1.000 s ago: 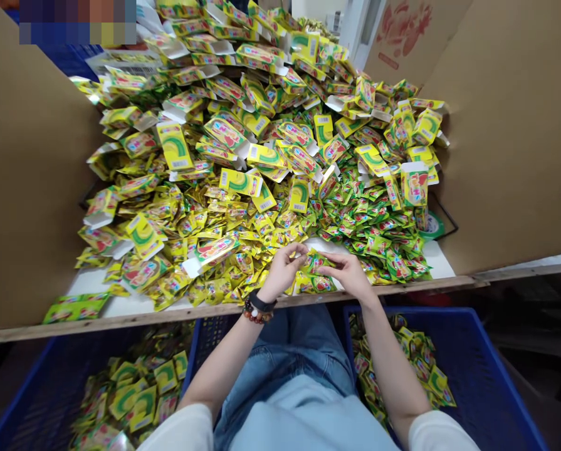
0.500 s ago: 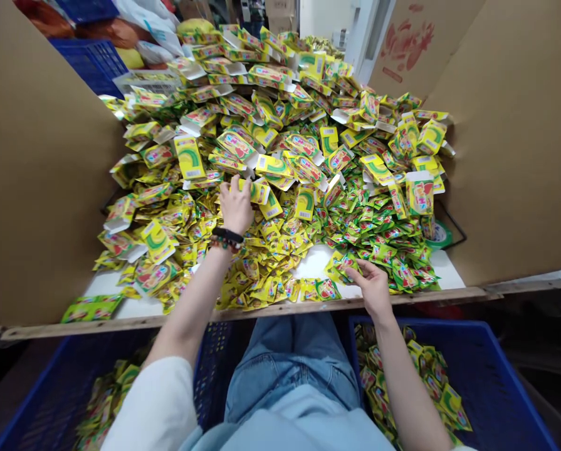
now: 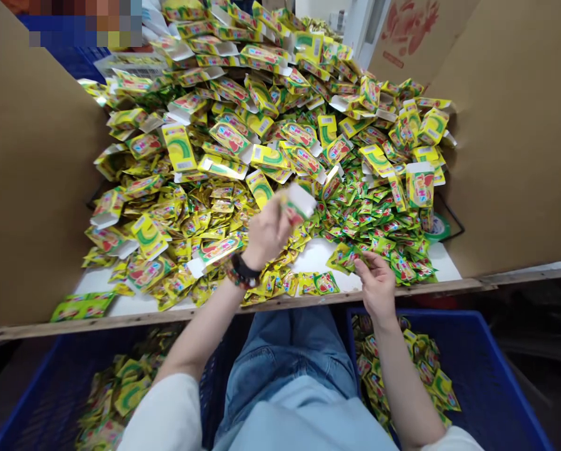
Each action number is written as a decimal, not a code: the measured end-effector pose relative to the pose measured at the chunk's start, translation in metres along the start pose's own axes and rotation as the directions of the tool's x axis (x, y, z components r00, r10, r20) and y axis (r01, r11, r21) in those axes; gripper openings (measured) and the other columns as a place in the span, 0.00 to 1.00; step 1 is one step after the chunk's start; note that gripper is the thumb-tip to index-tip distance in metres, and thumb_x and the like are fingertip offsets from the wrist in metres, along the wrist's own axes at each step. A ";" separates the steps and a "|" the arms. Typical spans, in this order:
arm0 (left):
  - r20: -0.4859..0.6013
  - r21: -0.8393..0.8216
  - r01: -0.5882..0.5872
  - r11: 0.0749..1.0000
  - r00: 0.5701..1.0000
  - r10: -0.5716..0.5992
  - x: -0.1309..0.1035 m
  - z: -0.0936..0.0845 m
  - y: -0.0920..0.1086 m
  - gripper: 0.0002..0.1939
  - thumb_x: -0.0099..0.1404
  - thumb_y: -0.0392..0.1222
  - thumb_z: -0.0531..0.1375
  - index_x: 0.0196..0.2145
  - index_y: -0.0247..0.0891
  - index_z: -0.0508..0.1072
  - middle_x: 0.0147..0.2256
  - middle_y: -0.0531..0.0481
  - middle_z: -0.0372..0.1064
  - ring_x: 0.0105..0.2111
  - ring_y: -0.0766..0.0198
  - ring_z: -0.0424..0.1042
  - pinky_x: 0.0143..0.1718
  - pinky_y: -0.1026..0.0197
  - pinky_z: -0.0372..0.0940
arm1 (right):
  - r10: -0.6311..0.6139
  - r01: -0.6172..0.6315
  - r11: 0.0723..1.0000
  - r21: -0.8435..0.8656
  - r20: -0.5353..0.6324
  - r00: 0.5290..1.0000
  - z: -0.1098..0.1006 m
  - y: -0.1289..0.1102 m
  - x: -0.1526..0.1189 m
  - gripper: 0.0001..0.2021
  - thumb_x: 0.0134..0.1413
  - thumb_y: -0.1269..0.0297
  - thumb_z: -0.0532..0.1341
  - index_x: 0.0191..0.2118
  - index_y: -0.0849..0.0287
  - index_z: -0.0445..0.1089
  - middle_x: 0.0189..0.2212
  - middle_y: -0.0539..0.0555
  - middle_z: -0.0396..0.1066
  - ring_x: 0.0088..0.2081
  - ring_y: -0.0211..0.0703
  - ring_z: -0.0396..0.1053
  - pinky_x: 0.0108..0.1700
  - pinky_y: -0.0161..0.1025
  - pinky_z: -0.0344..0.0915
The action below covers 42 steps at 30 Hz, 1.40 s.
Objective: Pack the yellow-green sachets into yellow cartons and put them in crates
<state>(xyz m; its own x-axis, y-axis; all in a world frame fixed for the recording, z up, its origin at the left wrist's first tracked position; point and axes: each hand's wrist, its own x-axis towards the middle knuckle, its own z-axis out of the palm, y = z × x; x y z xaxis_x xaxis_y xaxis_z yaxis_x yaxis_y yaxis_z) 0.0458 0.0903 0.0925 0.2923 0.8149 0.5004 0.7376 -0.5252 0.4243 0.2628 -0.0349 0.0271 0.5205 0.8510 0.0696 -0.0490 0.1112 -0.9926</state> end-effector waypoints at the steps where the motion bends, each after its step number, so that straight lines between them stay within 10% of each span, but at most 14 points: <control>1: 0.094 -0.031 -0.056 0.998 0.994 0.059 -0.017 0.008 0.013 0.28 0.67 0.50 0.53 0.60 0.36 0.57 0.48 0.40 0.70 0.42 0.54 0.72 0.43 0.55 0.65 | -0.046 0.047 0.999 0.005 -0.047 0.998 0.000 -0.005 0.000 0.17 0.48 0.53 0.67 0.41 0.58 0.73 0.35 0.55 0.77 0.35 0.41 0.74 0.40 0.40 0.72; 5: 0.308 -0.099 -0.074 0.992 0.946 0.101 -0.071 0.038 0.044 0.34 0.57 0.52 0.62 0.57 0.39 0.59 0.50 0.41 0.69 0.47 0.51 0.72 0.43 0.55 0.67 | -0.189 0.188 0.982 -0.017 -0.091 0.978 -0.002 -0.028 0.002 0.13 0.50 0.56 0.67 0.40 0.55 0.75 0.36 0.54 0.77 0.36 0.43 0.74 0.41 0.41 0.71; 12: 0.250 -0.178 0.071 0.981 0.968 -0.024 -0.104 0.061 0.055 0.30 0.53 0.42 0.62 0.54 0.39 0.63 0.46 0.43 0.72 0.45 0.52 0.73 0.43 0.54 0.68 | -0.062 0.272 0.902 -0.335 0.524 0.849 -0.008 -0.060 0.013 0.09 0.56 0.64 0.61 0.40 0.54 0.79 0.38 0.54 0.77 0.42 0.45 0.73 0.46 0.42 0.69; 25: 0.207 -0.326 0.031 0.945 0.978 0.039 -0.125 0.067 0.057 0.27 0.49 0.41 0.62 0.49 0.40 0.66 0.38 0.46 0.73 0.37 0.54 0.74 0.39 0.55 0.68 | 0.146 0.502 0.697 -0.512 0.787 0.599 -0.010 -0.076 0.022 0.19 0.52 0.76 0.56 0.44 0.51 0.79 0.31 0.51 0.70 0.35 0.40 0.69 0.41 0.37 0.65; 33: 0.166 -0.301 -0.018 0.953 0.984 0.071 -0.135 0.076 0.058 0.26 0.52 0.41 0.60 0.50 0.36 0.65 0.40 0.42 0.73 0.40 0.52 0.75 0.40 0.53 0.70 | 0.130 0.553 0.408 -0.727 0.645 0.753 0.013 -0.066 -0.007 0.14 0.52 0.77 0.58 0.38 0.55 0.79 0.33 0.55 0.68 0.35 0.44 0.68 0.38 0.37 0.63; 38: 0.150 -0.295 0.060 0.954 0.989 -0.016 -0.140 0.078 0.059 0.28 0.53 0.42 0.60 0.52 0.38 0.63 0.40 0.43 0.73 0.39 0.52 0.75 0.39 0.52 0.71 | -0.008 0.467 0.440 -0.767 0.517 0.856 0.026 -0.054 -0.018 0.09 0.54 0.72 0.61 0.41 0.58 0.74 0.36 0.57 0.72 0.36 0.46 0.70 0.40 0.39 0.64; 42: 0.119 -0.369 0.125 0.921 0.989 -0.087 -0.139 0.078 0.058 0.24 0.58 0.43 0.59 0.53 0.40 0.62 0.44 0.43 0.73 0.43 0.53 0.75 0.44 0.52 0.71 | -0.197 0.545 0.445 -0.711 0.516 0.833 0.032 -0.037 -0.045 0.13 0.62 0.71 0.53 0.45 0.58 0.74 0.37 0.59 0.76 0.47 0.52 0.70 0.53 0.49 0.60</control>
<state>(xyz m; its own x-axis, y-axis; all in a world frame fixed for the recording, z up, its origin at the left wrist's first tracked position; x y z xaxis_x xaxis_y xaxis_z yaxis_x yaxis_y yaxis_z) 0.0952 -0.0345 -0.0118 0.2976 0.8808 0.3683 0.4916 -0.4721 0.7317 0.2141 -0.0608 0.0636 0.0034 0.9524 0.3049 0.8677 0.1488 -0.4743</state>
